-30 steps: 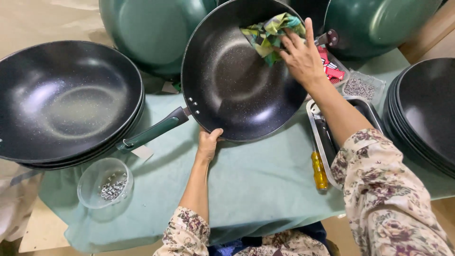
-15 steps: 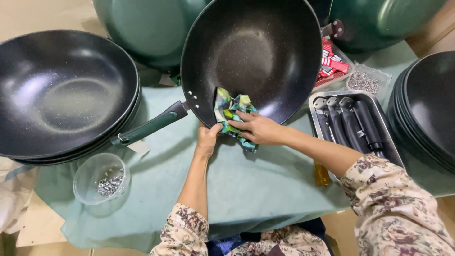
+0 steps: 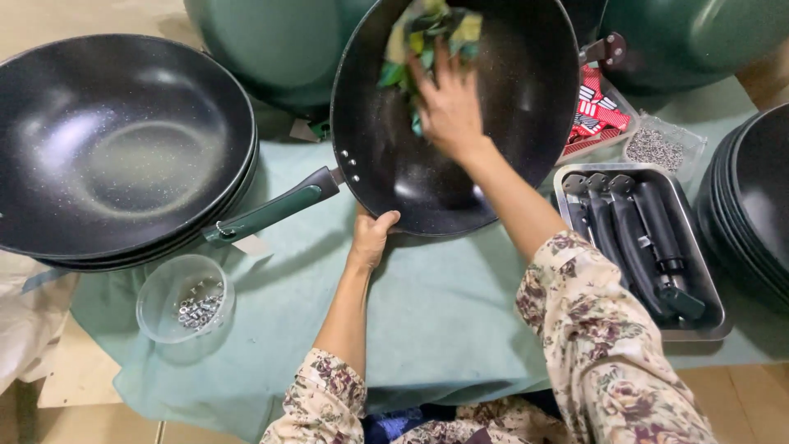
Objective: Cleaning the interior of a pan with a sponge and then assembling handles onto several pans using screws and a screwdriver.
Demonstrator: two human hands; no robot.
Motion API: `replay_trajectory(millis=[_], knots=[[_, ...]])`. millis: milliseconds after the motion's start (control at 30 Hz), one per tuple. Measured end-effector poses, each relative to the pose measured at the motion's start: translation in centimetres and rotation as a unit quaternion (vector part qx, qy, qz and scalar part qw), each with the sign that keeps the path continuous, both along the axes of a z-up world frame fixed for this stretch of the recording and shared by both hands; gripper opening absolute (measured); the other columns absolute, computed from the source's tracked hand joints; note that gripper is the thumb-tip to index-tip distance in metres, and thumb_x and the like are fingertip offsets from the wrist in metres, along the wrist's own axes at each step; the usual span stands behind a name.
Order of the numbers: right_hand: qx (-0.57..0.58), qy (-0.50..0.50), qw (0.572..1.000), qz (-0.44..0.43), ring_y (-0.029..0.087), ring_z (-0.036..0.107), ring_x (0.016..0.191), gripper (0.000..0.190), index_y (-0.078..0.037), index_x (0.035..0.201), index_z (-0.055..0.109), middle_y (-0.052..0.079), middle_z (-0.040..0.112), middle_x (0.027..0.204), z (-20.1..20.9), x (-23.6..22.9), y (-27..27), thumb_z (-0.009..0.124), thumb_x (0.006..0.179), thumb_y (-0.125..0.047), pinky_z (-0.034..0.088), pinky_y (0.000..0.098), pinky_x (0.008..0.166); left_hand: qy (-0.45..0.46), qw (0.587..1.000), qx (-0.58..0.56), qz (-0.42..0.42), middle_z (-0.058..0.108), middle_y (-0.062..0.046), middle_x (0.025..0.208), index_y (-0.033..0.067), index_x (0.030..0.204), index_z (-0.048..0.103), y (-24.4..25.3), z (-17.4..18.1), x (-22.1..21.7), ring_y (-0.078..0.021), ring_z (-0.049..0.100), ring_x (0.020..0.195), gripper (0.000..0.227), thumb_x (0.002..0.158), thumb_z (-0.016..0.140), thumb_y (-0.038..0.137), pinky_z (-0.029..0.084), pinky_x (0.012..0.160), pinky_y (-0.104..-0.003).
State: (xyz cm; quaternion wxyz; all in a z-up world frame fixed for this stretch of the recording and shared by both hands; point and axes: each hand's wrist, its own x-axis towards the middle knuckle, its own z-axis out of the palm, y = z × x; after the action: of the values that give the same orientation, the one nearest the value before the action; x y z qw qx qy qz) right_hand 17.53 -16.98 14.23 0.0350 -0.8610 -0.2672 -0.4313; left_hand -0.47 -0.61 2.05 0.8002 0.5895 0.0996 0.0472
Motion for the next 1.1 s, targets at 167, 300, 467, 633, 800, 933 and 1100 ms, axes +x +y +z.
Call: replay_trajectory(millis=[167,300,467,633,800,933,1100], knots=[[0.03,0.158,0.961,0.225,0.048,0.051,0.136,0.052,-0.024,0.16,0.043,0.025,0.036,0.161,-2.8,-10.8,4.3,0.05,0.108,-0.029,0.043,0.0553,0.108,0.001,1.0,0.01,-0.018,0.072,-0.022,0.092,-0.0109,0.104,0.072,0.0,5.9,-1.4,-0.0252,0.071,0.078,0.029,0.08,0.076,0.004,0.062,0.062,-0.043],[-0.018,0.28,0.915,0.288,0.041,0.061,0.126,0.046,-0.026,0.147,0.06,0.019,0.054,0.152,-4.9,-13.7,-1.8,0.047,0.106,-0.01,0.051,0.0496,0.105,-0.019,0.999,-0.046,0.006,0.07,-0.018,0.093,-0.0097,0.113,0.066,0.1,2.4,0.0,-0.0283,0.072,0.075,0.037,0.078,0.076,-0.002,0.066,0.061,-0.043],[-0.118,0.308,0.929,0.17,0.032,0.065,0.116,0.047,-0.023,0.124,0.076,0.011,0.068,0.129,-3.9,-13.3,-8.6,0.054,0.088,-0.002,0.054,0.0408,0.099,-0.026,0.997,-0.069,0.001,0.07,-0.022,0.103,-0.0046,0.125,0.057,0.2,-1.1,0.7,-0.0326,0.074,0.08,0.049,0.079,0.073,-0.005,0.068,0.062,-0.043],[-0.073,0.469,0.871,0.125,0.038,0.071,0.092,0.038,-0.019,0.116,0.081,0.015,0.073,0.097,-5.4,-11.3,-3.8,0.065,0.082,-0.013,0.06,0.0481,0.084,-0.012,0.998,-0.063,-0.002,0.07,-0.019,0.1,-0.004,0.122,0.06,0.3,0.5,-0.1,-0.0306,0.074,0.078,0.045,0.079,0.075,-0.001,0.068,0.063,-0.044],[0.226,0.446,0.849,0.171,0.025,0.07,0.111,0.047,-0.038,0.126,0.07,-0.002,0.065,0.114,-2.7,-9.2,6.9,0.081,0.082,-0.026,0.057,0.0411,0.096,-0.031,0.998,-0.046,-0.001,0.07,-0.016,0.093,-0.0044,0.111,0.064,0.9,-1.8,0.8,-0.0288,0.073,0.079,0.033,0.08,0.076,0.001,0.067,0.062,-0.045],[0.335,0.42,0.817,0.207,0.032,0.063,0.123,0.053,-0.024,0.124,0.067,0.009,0.058,0.121,1.1,-9.9,8.3,0.078,0.077,-0.002,0.054,0.0413,0.104,-0.023,0.998,-0.066,-0.001,0.069,-0.017,0.106,-0.0014,0.125,0.059,0.4,1.0,-0.1,-0.0304,0.073,0.082,0.046,0.081,0.072,0.0,0.068,0.065,-0.043],[0.227,0.502,0.8,0.238,0.031,0.07,0.103,0.03,-0.013,0.11,0.077,0.011,0.07,0.104,-0.1,-11.5,5.0,0.081,0.08,-0.007,0.056,0.0446,0.094,-0.01,0.999,-0.034,-0.028,0.075,-0.015,0.101,0.0032,0.117,0.07,0.5,1.0,0.4,-0.0294,0.077,0.079,0.029,0.088,0.07,0.003,0.07,0.065,-0.045]])
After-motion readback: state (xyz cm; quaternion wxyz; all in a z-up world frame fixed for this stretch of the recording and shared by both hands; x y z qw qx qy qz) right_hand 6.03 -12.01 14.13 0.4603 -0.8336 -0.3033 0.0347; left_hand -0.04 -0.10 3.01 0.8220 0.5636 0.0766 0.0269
